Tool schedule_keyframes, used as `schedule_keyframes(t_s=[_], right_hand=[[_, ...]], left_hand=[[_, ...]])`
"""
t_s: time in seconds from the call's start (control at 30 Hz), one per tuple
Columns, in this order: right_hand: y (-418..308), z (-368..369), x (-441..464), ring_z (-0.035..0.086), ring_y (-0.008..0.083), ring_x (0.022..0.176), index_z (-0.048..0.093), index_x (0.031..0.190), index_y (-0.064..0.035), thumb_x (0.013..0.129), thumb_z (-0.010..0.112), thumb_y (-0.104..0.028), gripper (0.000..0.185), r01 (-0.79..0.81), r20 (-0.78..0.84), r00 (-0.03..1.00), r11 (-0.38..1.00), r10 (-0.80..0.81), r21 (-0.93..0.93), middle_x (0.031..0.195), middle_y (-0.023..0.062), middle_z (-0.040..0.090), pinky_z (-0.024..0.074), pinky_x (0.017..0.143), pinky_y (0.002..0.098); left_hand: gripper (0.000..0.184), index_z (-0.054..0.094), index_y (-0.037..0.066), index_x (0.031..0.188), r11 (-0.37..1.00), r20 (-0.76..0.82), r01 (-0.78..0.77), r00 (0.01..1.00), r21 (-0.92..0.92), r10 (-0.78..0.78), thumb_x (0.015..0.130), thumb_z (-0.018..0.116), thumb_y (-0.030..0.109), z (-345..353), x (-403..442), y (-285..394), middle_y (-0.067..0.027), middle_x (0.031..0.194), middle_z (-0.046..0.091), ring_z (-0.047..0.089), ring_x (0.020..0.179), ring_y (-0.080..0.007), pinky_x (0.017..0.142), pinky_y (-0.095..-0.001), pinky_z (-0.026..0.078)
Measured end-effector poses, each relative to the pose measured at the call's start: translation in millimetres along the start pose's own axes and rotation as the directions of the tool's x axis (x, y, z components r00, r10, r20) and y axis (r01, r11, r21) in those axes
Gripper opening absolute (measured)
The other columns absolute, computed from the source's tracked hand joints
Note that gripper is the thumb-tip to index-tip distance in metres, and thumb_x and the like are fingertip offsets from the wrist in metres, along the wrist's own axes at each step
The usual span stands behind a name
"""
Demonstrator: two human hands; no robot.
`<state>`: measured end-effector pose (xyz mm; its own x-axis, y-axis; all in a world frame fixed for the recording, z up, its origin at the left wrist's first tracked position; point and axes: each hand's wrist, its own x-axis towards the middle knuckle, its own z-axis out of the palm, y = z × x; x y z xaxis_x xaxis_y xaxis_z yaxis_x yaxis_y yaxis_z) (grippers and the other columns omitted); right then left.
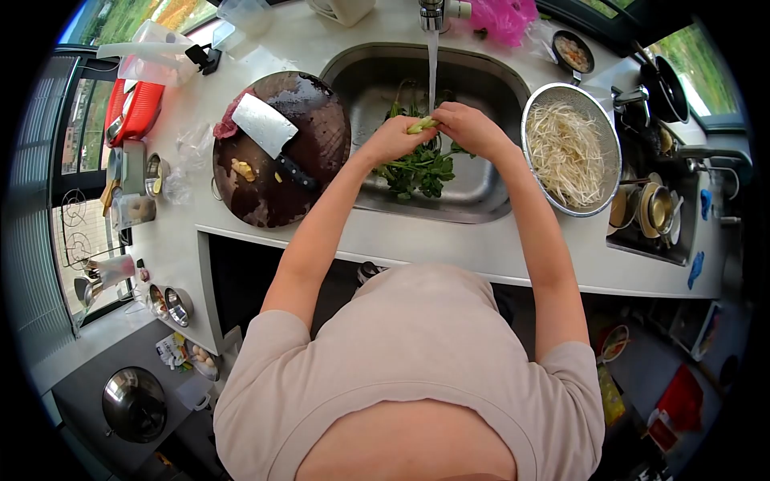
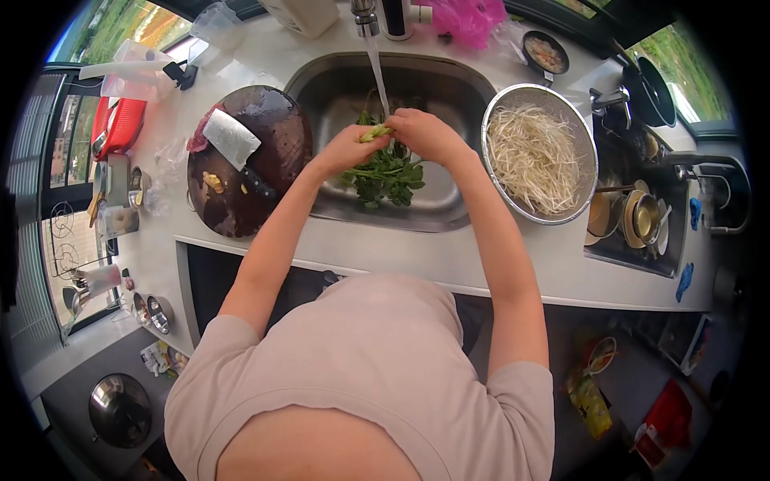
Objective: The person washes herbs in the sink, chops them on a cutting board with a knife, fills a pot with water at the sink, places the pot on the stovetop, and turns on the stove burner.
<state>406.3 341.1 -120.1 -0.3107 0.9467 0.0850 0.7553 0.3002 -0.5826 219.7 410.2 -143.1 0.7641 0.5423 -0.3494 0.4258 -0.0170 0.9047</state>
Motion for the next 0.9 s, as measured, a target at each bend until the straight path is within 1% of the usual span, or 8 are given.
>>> schedule_keyframes(t_s=[0.37,0.5,0.6,0.67,0.73,0.77,0.83,0.9], right_hand=[[-13,21,-10,0.063,0.0339,0.071,0.061,0.075,-0.0042,0.084,0.049,-0.017,0.019,0.065,0.276,0.96,0.922,0.047,-0.381,0.073,0.0146,0.065,0.0513,0.067,0.0433],[-10,37,-12,0.062,0.0357,0.069,0.061,0.075,-0.0036,0.084,0.05,-0.02,0.022,-0.239,-0.123,0.966,0.965,0.226,-0.11,0.069,0.0182,0.063,0.0502,0.066,0.0444],[19,59,-5,0.062,0.0355,0.076,0.065,0.087,-0.0045,0.086,0.053,-0.023,0.022,-0.394,-0.403,0.735,0.826,0.546,0.403,0.076,0.0189,0.064,0.0491,0.071,0.0412],[43,83,-8,0.062,0.0345,0.082,0.065,0.097,-0.0055,0.087,0.054,-0.023,0.023,-0.431,-0.678,0.655,0.902,0.332,0.026,0.082,0.0178,0.065,0.0479,0.077,0.0381],[42,87,-4,0.062,0.0266,0.091,0.061,0.112,-0.0058,0.088,0.057,-0.023,0.03,-0.384,-0.665,0.668,0.92,0.334,0.076,0.09,0.0128,0.066,0.0447,0.085,0.0322],[42,88,-3,0.062,0.0239,0.088,0.061,0.112,-0.0051,0.088,0.058,-0.023,0.03,-0.336,-0.504,0.698,0.854,0.509,0.398,0.089,0.0117,0.066,0.0451,0.083,0.0308],[14,69,0,0.062,0.0186,0.084,0.061,0.111,-0.0036,0.088,0.06,-0.023,0.03,-0.284,-0.046,0.768,0.404,0.639,0.869,0.089,0.0094,0.066,0.0461,0.08,0.0281],[-1,73,1,0.059,0.0087,0.076,0.063,0.105,-0.0022,0.092,0.056,-0.023,0.026,-0.258,-0.109,0.743,0.432,0.66,0.864,0.086,0.0027,0.064,0.0446,0.066,0.0226]], left_hand=[[0.022,0.053,0.0,0.067,0.974,-0.037,-0.073,0.996,0.213,0.083,0.082,0.054,0.017,15,-10,0,-0.0035,0.056,0.049,0.044,0.055,-0.0093,0.052,-0.0279,0.037],[0.027,0.054,0.003,0.076,0.998,-0.213,-0.045,0.976,-0.033,0.037,0.091,0.053,0.025,26,-2,-19,-0.0001,0.062,0.049,0.043,0.058,-0.0099,0.056,-0.0261,0.038],[0.021,0.058,0.006,0.088,0.772,-0.155,-0.021,0.983,-0.635,-0.101,0.094,0.051,0.026,25,10,-19,0.0015,0.075,0.054,0.051,0.07,-0.0086,0.063,-0.0249,0.042],[0.019,0.061,0.005,0.098,0.648,-0.117,-0.005,0.984,-0.762,-0.131,0.093,0.054,0.023,22,15,-21,0.0013,0.084,0.058,0.054,0.079,-0.007,0.069,-0.0245,0.044],[0.022,0.062,0.005,0.103,0.611,-0.166,-0.051,0.977,-0.79,-0.132,0.092,0.057,0.023,23,23,-13,0.0016,0.084,0.058,0.053,0.078,-0.0069,0.069,-0.0243,0.043],[0.023,0.062,0.005,0.105,0.59,-0.187,-0.073,0.973,-0.804,-0.133,0.091,0.058,0.023,25,27,-9,0.0018,0.084,0.058,0.052,0.077,-0.0069,0.069,-0.0241,0.042],[0.027,0.063,0.005,0.107,0.588,-0.221,-0.109,0.967,-0.802,-0.123,0.088,0.064,0.024,24,38,-11,0.0022,0.085,0.059,0.051,0.075,-0.0077,0.064,-0.0237,0.04],[0.025,0.064,0.005,0.103,0.589,-0.274,-0.133,0.949,-0.797,-0.156,0.086,0.066,0.023,25,50,-17,0.0021,0.083,0.06,0.051,0.071,-0.0081,0.061,-0.0233,0.039]])
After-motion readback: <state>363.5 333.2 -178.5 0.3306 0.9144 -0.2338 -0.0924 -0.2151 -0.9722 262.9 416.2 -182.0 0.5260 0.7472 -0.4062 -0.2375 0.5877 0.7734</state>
